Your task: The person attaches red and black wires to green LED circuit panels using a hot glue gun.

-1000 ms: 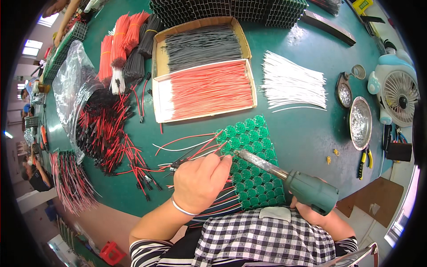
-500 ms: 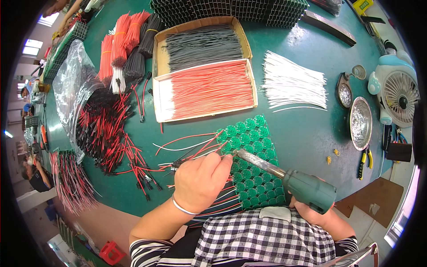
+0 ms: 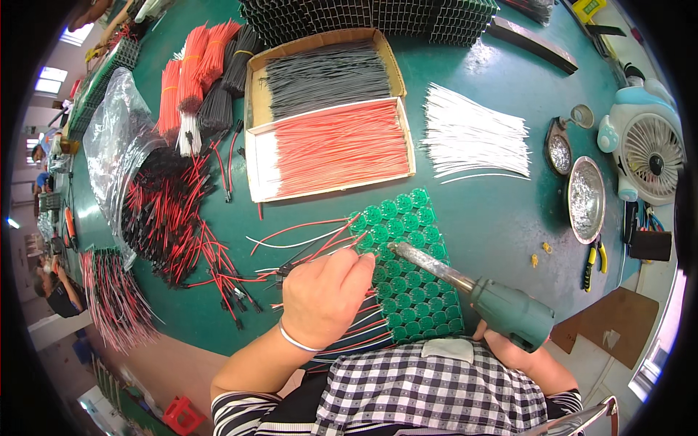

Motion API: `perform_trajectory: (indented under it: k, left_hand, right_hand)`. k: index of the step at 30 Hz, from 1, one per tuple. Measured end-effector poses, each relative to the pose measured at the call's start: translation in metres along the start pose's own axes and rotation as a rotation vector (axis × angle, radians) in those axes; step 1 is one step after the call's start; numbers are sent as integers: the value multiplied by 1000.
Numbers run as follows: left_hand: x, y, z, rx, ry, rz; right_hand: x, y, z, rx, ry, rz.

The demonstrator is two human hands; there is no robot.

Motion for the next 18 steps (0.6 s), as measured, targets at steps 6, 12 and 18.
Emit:
perform_trajectory:
  k: [6,12,18]
  left_hand:
    - [1,1,-3,-61,64,58]
    - [1,-2,-4,-69,78,39]
    - [1,-4,-4,-60,87,27]
  right_hand:
    - [7,3,-7,-113,53,-33]
    - [5,2,-9,-218,96,-40]
    - [9,1,-4,-122,73,-41]
Point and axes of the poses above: each hand's wrist, its own x-axis towards the middle knuckle, its own y-axis out of the back of the hand, z = x × y, the point moved 4 cm from there along x, towards the middle knuckle, and after that the axes turned 4 degrees about -x, right-handed, at the moved point
